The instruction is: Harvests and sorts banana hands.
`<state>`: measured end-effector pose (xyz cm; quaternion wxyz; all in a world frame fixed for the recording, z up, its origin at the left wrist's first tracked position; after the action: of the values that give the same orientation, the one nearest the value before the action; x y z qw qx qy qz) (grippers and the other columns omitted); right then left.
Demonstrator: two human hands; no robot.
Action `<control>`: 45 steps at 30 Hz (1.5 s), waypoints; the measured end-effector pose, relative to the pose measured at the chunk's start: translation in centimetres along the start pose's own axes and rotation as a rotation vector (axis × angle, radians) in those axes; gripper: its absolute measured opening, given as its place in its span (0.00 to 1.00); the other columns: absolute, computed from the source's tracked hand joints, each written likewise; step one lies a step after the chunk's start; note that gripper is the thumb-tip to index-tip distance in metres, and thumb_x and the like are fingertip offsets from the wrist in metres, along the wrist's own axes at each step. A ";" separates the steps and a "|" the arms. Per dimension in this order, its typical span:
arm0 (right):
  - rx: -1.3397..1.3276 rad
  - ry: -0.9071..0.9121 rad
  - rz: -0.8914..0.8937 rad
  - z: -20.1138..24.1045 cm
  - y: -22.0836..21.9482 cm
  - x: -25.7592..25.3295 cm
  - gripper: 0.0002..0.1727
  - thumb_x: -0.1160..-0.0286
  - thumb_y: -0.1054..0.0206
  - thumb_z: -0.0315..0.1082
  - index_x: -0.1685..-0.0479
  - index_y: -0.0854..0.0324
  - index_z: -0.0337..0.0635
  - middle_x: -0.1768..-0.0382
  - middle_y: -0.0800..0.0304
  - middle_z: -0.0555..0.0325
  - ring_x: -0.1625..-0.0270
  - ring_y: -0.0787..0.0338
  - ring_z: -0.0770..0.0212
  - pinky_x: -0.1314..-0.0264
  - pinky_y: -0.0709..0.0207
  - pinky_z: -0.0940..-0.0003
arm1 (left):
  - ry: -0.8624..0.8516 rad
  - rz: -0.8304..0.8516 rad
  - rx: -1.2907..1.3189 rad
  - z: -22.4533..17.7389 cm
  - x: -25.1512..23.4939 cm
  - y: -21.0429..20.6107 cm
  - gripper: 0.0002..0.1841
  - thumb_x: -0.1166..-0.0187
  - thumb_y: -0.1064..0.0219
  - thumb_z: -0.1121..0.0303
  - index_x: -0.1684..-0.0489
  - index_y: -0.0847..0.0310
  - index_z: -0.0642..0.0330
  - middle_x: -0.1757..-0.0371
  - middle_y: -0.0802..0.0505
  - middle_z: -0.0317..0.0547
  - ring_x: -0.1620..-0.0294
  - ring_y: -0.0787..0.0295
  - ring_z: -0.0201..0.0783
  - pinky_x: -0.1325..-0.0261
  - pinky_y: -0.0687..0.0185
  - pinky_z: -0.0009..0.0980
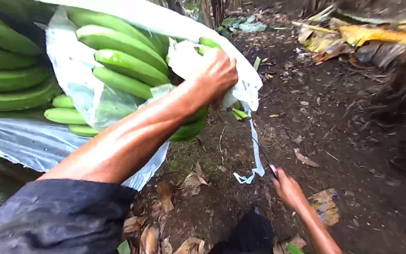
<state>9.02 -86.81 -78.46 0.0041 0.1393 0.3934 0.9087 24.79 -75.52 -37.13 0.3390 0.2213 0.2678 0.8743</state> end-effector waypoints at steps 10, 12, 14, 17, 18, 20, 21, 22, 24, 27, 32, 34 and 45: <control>-0.358 -0.118 -0.122 -5.0 -5.4 13.9 0.26 0.27 0.37 0.38 0.28 0.23 0.41 0.62 0.07 0.44 0.64 0.07 0.45 0.61 0.16 0.37 | -0.172 0.152 -0.008 -5.5 -4.8 -4.2 0.17 0.38 0.21 0.62 0.65 0.18 0.68 0.62 0.13 0.59 0.61 0.13 0.58 0.63 0.23 0.53; -0.355 0.111 -0.191 1.0 -4.4 11.5 0.25 0.22 0.38 0.42 0.27 0.20 0.44 0.55 0.05 0.51 0.58 0.04 0.53 0.55 0.11 0.43 | -0.187 0.206 -0.002 -6.3 -5.2 -4.6 0.21 0.38 0.19 0.57 0.64 0.18 0.67 0.62 0.13 0.58 0.60 0.13 0.57 0.62 0.23 0.52; -0.351 0.270 -0.236 5.6 -2.8 8.8 0.25 0.19 0.39 0.43 0.27 0.19 0.44 0.47 0.05 0.53 0.51 0.04 0.55 0.48 0.10 0.46 | -0.204 0.227 0.018 -7.3 -5.6 -4.8 0.27 0.44 0.16 0.49 0.65 0.17 0.66 0.62 0.13 0.57 0.60 0.13 0.57 0.64 0.22 0.53; -0.303 0.422 -0.259 9.8 -1.2 5.3 0.23 0.18 0.40 0.41 0.28 0.17 0.42 0.40 0.06 0.52 0.44 0.04 0.55 0.43 0.10 0.50 | -0.243 0.215 0.051 -8.7 -6.1 -4.7 0.30 0.47 0.16 0.45 0.67 0.17 0.64 0.63 0.12 0.55 0.61 0.13 0.55 0.65 0.22 0.52; -0.278 0.447 -0.267 10.4 -0.9 4.3 0.23 0.17 0.40 0.40 0.28 0.18 0.42 0.40 0.06 0.51 0.45 0.04 0.54 0.45 0.10 0.50 | -0.257 0.214 0.067 -9.3 -6.3 -4.6 0.29 0.47 0.16 0.45 0.67 0.17 0.64 0.64 0.13 0.55 0.62 0.13 0.55 0.65 0.22 0.51; -0.218 0.459 -0.287 10.9 -0.5 2.5 0.23 0.16 0.41 0.40 0.28 0.18 0.41 0.42 0.06 0.51 0.48 0.03 0.53 0.49 0.09 0.50 | -0.286 0.214 0.091 -10.6 -6.9 -4.3 0.28 0.45 0.16 0.46 0.66 0.17 0.64 0.63 0.13 0.55 0.61 0.13 0.54 0.64 0.23 0.51; -0.192 0.454 -0.299 10.8 -0.3 1.7 0.23 0.16 0.41 0.40 0.27 0.19 0.40 0.43 0.06 0.50 0.50 0.03 0.53 0.50 0.09 0.50 | -0.300 0.211 0.103 -11.0 -7.2 -4.1 0.28 0.44 0.16 0.47 0.65 0.17 0.65 0.63 0.12 0.55 0.60 0.13 0.54 0.64 0.23 0.51; -0.171 0.447 -0.313 10.5 -0.2 1.0 0.23 0.16 0.41 0.40 0.27 0.19 0.40 0.44 0.06 0.50 0.51 0.03 0.53 0.52 0.09 0.50 | -0.310 0.199 0.110 -11.5 -7.6 -4.0 0.28 0.46 0.16 0.46 0.66 0.16 0.64 0.64 0.12 0.54 0.61 0.13 0.53 0.64 0.23 0.51; -0.140 0.426 -0.328 9.7 0.0 0.0 0.23 0.16 0.42 0.40 0.27 0.20 0.39 0.45 0.06 0.49 0.52 0.03 0.52 0.53 0.09 0.50 | -0.330 0.184 0.117 -12.3 -8.4 -3.7 0.28 0.42 0.18 0.46 0.65 0.16 0.65 0.63 0.12 0.54 0.61 0.13 0.53 0.63 0.22 0.51; -0.095 0.395 -0.307 8.3 0.4 -1.4 0.23 0.15 0.42 0.40 0.26 0.21 0.39 0.45 0.06 0.49 0.52 0.03 0.51 0.54 0.10 0.49 | -0.351 0.157 0.127 -13.5 -9.8 -3.4 0.24 0.39 0.19 0.50 0.66 0.16 0.65 0.64 0.12 0.53 0.62 0.13 0.53 0.64 0.23 0.50; 0.026 0.300 -0.231 6.2 1.4 -3.5 0.25 0.17 0.43 0.38 0.23 0.23 0.41 0.45 0.06 0.47 0.55 0.04 0.46 0.58 0.11 0.45 | -0.364 0.154 0.188 -15.1 -11.9 -4.1 0.22 0.45 0.17 0.53 0.67 0.16 0.63 0.63 0.11 0.53 0.60 0.12 0.53 0.61 0.22 0.51; 0.054 0.231 -0.165 3.9 0.6 -3.0 0.26 0.17 0.44 0.39 0.22 0.24 0.43 0.44 0.07 0.47 0.55 0.04 0.45 0.58 0.11 0.44 | -0.368 0.175 0.220 -16.3 -12.8 -4.6 0.22 0.45 0.16 0.55 0.66 0.15 0.65 0.62 0.11 0.55 0.58 0.12 0.55 0.60 0.21 0.52; -0.369 -0.422 -0.139 -18.0 -0.6 19.1 0.24 0.25 0.33 0.39 0.31 0.23 0.40 0.64 0.07 0.50 0.66 0.07 0.52 0.61 0.13 0.44 | -0.288 0.242 0.689 -22.2 -18.7 -6.9 0.42 0.51 0.23 0.26 0.54 0.15 0.59 0.54 0.08 0.56 0.52 0.09 0.59 0.53 0.17 0.62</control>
<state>-14.00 -96.98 -85.89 0.1737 0.2949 0.2205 0.9134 27.96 -91.58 -62.07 0.1733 0.4727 0.4671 0.7269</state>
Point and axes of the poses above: each hand's wrist, its own x-axis away from the middle knuckle, its own y-axis out of the back of the hand, z = x × y, the point moved 9 cm from there along -x, towards the middle knuckle
